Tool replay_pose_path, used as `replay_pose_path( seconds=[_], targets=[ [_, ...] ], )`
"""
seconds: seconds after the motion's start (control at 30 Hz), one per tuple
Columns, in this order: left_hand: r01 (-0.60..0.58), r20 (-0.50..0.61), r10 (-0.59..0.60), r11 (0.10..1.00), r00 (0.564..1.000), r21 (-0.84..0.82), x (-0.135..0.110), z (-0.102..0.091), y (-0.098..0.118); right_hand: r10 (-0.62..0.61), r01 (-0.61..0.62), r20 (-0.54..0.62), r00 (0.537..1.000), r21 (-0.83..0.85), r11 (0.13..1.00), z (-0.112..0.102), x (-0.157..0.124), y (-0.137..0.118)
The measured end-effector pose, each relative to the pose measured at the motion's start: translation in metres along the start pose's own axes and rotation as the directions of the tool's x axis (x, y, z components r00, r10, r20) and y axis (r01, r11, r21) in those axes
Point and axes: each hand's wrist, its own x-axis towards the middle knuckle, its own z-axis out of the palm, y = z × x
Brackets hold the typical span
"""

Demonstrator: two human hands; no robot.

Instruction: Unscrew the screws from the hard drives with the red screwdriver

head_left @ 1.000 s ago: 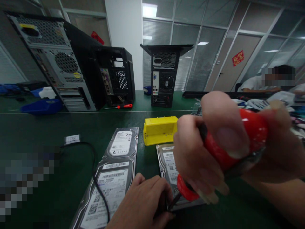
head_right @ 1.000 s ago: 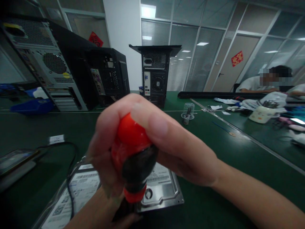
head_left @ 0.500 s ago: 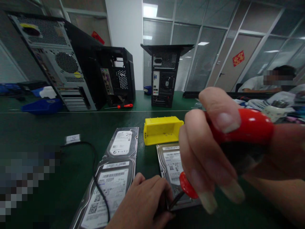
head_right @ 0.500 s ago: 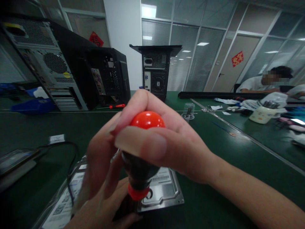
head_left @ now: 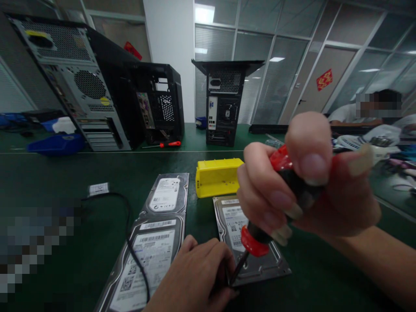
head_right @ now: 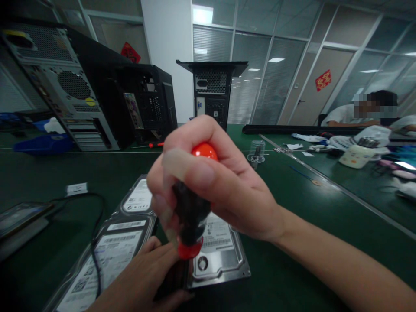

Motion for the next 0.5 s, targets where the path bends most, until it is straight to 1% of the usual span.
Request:
replay_pose_path(
  seconds=[0.07,0.13,0.23,0.27,0.37,0.43,0.5],
  targets=[
    [-0.016,-0.016,0.016,1.000,1.000,0.003,0.000,0.001,-0.002,-0.010,0.010,0.001,1.000,-0.021,1.000,0.000,0.000,-0.001],
    [-0.036,-0.030,0.036,0.999,0.999,0.004,0.000,0.003,-0.004,-0.046,0.046,-0.002,0.999,-0.049,0.998,0.001,0.000,-0.003],
    [-0.058,-0.047,0.059,0.998,0.997,0.009,0.000,0.005,-0.005,-0.092,0.094,0.036,0.995,-0.069,0.993,0.003,0.000,-0.007],
    [-0.058,-0.046,0.058,0.998,0.997,0.013,0.000,0.004,-0.004,-0.091,0.094,0.050,0.995,-0.071,0.993,0.003,0.000,-0.009],
    [-0.015,-0.033,0.016,0.999,0.999,0.033,0.001,0.002,-0.001,-0.026,0.034,0.096,0.995,-0.088,0.996,0.002,0.000,-0.013],
    [0.000,-0.019,0.001,0.999,1.000,0.038,0.001,0.002,0.000,0.000,0.008,0.094,0.996,-0.093,0.996,0.002,0.000,-0.013],
    [-0.005,-0.013,0.006,0.999,1.000,0.033,0.001,0.002,0.000,-0.006,0.010,0.056,0.998,-0.080,0.997,0.003,0.000,-0.012]
  ],
)
